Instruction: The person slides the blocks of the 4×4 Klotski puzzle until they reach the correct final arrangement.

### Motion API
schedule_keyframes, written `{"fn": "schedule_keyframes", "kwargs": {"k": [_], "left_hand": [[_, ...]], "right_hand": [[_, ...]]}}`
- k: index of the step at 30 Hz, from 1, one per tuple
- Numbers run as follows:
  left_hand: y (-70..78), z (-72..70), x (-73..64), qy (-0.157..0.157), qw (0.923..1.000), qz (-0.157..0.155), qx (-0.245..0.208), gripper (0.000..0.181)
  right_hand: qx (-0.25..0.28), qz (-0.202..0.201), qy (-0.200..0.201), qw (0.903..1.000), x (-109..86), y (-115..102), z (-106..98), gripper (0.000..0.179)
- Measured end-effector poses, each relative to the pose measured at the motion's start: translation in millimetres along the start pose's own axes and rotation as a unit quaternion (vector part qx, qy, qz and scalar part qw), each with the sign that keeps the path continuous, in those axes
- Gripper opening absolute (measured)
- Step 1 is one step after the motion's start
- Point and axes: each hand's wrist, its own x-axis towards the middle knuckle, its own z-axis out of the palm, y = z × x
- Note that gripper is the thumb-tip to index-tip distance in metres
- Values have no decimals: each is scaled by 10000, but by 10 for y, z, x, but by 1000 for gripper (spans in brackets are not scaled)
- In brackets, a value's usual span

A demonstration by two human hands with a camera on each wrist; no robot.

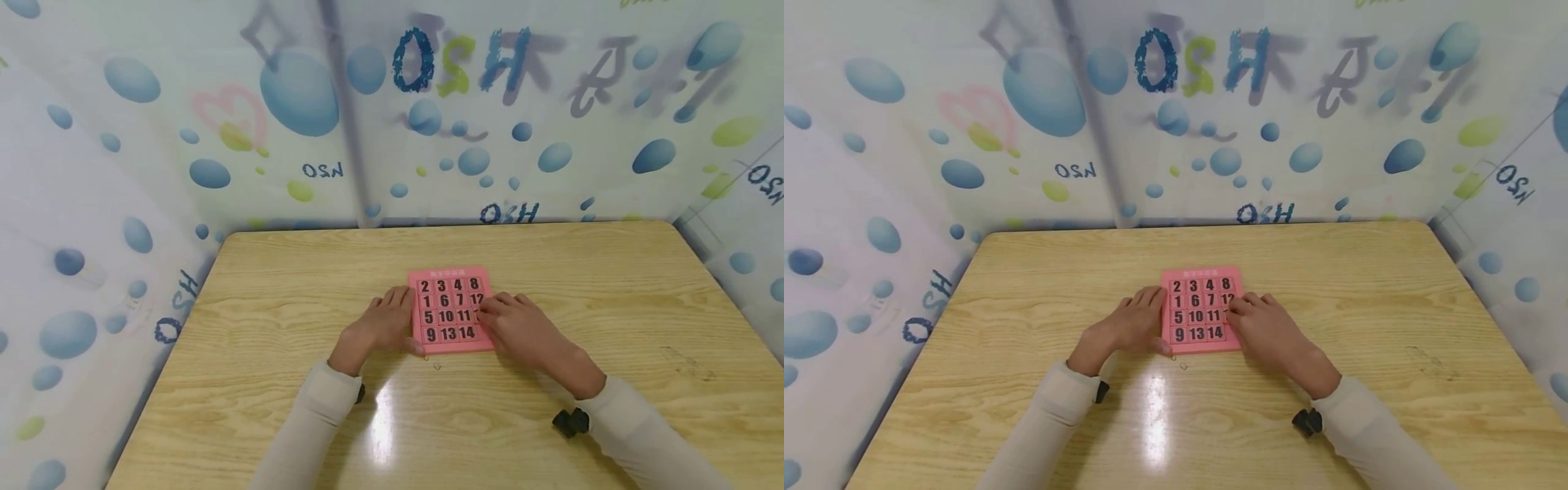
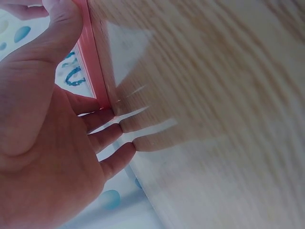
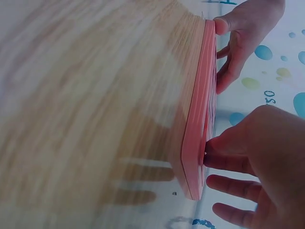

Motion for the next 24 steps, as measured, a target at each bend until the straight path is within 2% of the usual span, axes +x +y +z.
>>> {"fn": "schedule_keyframes", "kwargs": {"k": [10,24], "left_hand": [[17,-22,-20,79,10000,31,47,116],[21,-9,-12,20,10000,-45,44,116]], "right_hand": [[-130,-81,51,9999,-18,-12,-14,16],[-201,-224,-15,9995,-84,-73,-57,15]]}}
